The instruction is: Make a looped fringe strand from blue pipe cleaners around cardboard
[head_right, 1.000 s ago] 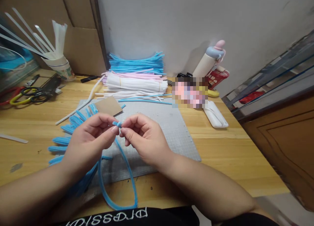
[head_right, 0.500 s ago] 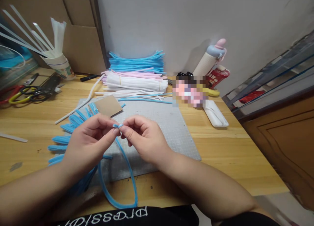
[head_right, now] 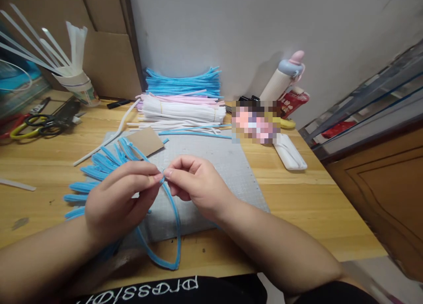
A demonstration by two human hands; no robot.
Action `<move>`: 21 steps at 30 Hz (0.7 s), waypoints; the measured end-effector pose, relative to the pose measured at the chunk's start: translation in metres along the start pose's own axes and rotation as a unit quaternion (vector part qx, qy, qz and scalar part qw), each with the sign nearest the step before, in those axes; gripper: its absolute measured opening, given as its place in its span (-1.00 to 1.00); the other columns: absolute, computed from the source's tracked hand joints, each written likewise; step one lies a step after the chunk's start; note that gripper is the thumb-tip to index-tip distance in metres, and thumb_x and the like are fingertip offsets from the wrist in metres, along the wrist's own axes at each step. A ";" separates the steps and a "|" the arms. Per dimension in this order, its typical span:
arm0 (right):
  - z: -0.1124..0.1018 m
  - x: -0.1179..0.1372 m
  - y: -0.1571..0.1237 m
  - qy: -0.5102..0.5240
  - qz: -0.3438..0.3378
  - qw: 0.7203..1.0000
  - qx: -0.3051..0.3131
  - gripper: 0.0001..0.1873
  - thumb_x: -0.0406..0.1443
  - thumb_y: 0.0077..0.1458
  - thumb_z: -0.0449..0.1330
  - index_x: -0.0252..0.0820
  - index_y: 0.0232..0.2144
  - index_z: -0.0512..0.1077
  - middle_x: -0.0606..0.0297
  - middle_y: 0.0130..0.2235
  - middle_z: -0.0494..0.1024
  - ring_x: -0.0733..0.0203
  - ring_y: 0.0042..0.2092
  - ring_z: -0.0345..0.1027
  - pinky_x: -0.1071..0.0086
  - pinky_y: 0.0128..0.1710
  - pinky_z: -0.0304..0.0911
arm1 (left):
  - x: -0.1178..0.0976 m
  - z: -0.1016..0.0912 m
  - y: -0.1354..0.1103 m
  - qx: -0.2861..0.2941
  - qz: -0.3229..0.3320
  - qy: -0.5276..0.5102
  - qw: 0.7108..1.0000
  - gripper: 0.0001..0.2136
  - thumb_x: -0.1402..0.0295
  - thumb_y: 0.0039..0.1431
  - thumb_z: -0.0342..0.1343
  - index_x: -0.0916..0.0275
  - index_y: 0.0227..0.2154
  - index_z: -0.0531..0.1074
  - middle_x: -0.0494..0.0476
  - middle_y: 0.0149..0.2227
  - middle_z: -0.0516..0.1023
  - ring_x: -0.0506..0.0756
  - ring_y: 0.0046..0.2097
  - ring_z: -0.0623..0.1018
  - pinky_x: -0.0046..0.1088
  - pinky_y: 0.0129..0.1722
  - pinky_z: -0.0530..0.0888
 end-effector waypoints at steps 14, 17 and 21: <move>0.004 0.010 -0.003 -0.026 0.033 0.999 -0.015 -0.62 -0.15 -0.19 0.43 -0.21 -0.43 0.35 0.44 -0.55 0.40 0.46 -0.56 0.16 0.55 -0.61 0.05 | -0.001 -0.007 -0.008 0.006 0.044 0.144 0.989 -0.80 0.52 0.09 0.15 0.15 -0.23 0.43 0.14 -0.20 0.59 0.08 -0.25 0.58 -0.41 -0.23 0.50; 0.001 0.009 -0.002 -0.024 0.031 0.999 -0.006 -0.65 -0.17 -0.14 0.40 -0.23 -0.42 0.35 0.43 -0.55 0.43 0.47 -0.58 0.16 0.56 -0.62 0.05 | -0.003 -0.007 -0.004 -0.003 0.032 0.147 0.989 -0.79 0.54 0.07 0.16 0.16 -0.25 0.42 0.11 -0.23 0.59 0.08 -0.26 0.58 -0.41 -0.23 0.50; -0.002 0.010 -0.002 -0.086 -0.003 0.996 -0.017 -0.81 -0.26 -0.03 0.30 -0.23 -0.44 0.36 0.44 -0.57 0.41 0.48 -0.60 0.16 0.56 -0.65 0.02 | -0.001 -0.004 0.000 0.021 -0.004 0.135 0.991 -0.74 0.55 0.11 0.09 0.18 -0.14 0.41 0.17 -0.17 0.56 0.09 -0.21 0.57 -0.41 -0.24 0.51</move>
Point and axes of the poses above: each hand's wrist, its own y-axis towards the middle knuckle, its own z-axis out of the palm, x = y × z, the point moved 2 cm from there along y, towards the middle knuckle
